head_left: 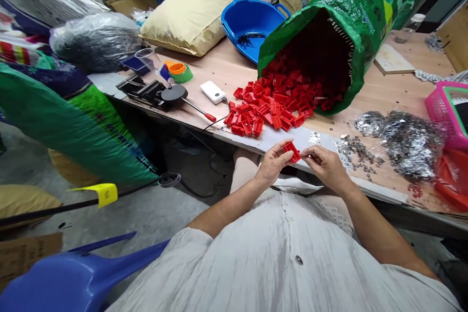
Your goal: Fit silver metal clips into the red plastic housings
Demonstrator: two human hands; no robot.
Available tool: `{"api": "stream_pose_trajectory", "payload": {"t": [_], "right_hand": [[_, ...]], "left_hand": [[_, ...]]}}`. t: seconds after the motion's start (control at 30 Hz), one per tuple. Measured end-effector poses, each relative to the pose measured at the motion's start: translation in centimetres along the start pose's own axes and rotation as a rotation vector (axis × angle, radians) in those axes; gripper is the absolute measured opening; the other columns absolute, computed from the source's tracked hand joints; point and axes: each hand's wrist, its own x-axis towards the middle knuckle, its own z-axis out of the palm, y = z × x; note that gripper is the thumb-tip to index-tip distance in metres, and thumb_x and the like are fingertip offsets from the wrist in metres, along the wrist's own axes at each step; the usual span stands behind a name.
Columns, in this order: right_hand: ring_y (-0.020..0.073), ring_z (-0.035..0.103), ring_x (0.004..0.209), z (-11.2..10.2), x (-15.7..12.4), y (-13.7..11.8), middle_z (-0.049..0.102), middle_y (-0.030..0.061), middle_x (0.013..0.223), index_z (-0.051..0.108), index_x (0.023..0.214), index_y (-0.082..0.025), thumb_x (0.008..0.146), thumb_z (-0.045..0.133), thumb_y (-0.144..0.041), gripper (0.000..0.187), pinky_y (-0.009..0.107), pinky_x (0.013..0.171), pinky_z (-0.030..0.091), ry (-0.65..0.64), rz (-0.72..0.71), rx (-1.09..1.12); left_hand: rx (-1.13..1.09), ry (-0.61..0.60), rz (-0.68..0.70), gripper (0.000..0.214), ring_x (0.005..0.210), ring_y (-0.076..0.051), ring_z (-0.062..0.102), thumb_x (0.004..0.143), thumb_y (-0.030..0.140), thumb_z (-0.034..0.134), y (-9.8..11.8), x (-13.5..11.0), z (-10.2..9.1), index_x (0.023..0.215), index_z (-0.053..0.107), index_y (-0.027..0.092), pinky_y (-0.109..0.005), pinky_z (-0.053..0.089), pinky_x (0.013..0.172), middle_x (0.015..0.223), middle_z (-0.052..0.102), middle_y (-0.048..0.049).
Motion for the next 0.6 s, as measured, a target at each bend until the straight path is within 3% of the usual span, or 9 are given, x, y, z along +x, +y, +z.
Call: {"api": "stream_pose_trajectory", "payload": {"t": [0.13,0.27,0.47,0.6], "right_hand": [[0.0186,0.065,0.083,0.2,0.0,0.0,0.070,0.0059,0.091,0.065,0.095,-0.023,0.094,0.055,-0.020,0.011,0.032,0.074,0.051,0.025,-0.140,0.003],[0.0180,0.065,0.084,0.2,-0.1,0.5,0.070,0.0051,0.091,0.069,0.095,-0.024,0.094,0.058,-0.024,0.010,0.032,0.074,0.052,0.000,-0.154,0.094],[0.0168,0.059,0.073,-0.1,-0.6,0.7,0.068,0.0041,0.088,0.071,0.093,-0.023,0.089,0.064,-0.040,0.018,0.030,0.066,0.048,-0.109,0.099,0.208],[0.0139,0.052,0.064,-0.1,-1.2,1.1,0.065,0.0017,0.082,0.067,0.099,-0.022,0.084,0.067,-0.047,0.029,0.027,0.060,0.045,-0.081,0.268,0.241]], "left_hand": [[0.020,-0.035,0.007,0.051,0.080,-0.011,0.063,0.071,0.032,0.081,0.1,-0.1,0.3,0.120,0.067,0.024,-0.026,0.051,0.075,0.091,0.067,-0.0001],[0.017,-0.060,-0.001,0.052,0.075,-0.009,0.061,0.071,0.032,0.081,0.2,-0.1,0.3,0.120,0.068,0.023,-0.024,0.049,0.073,0.090,0.067,-0.0004],[0.060,-0.096,-0.003,0.050,0.076,-0.010,0.060,0.072,0.033,0.081,0.0,-0.1,0.0,0.119,0.068,0.023,-0.025,0.049,0.076,0.089,0.068,0.0002],[0.099,-0.098,0.010,0.048,0.081,-0.012,0.062,0.073,0.034,0.079,-0.4,0.0,-0.3,0.119,0.068,0.023,-0.026,0.050,0.078,0.092,0.068,-0.0013]]}}
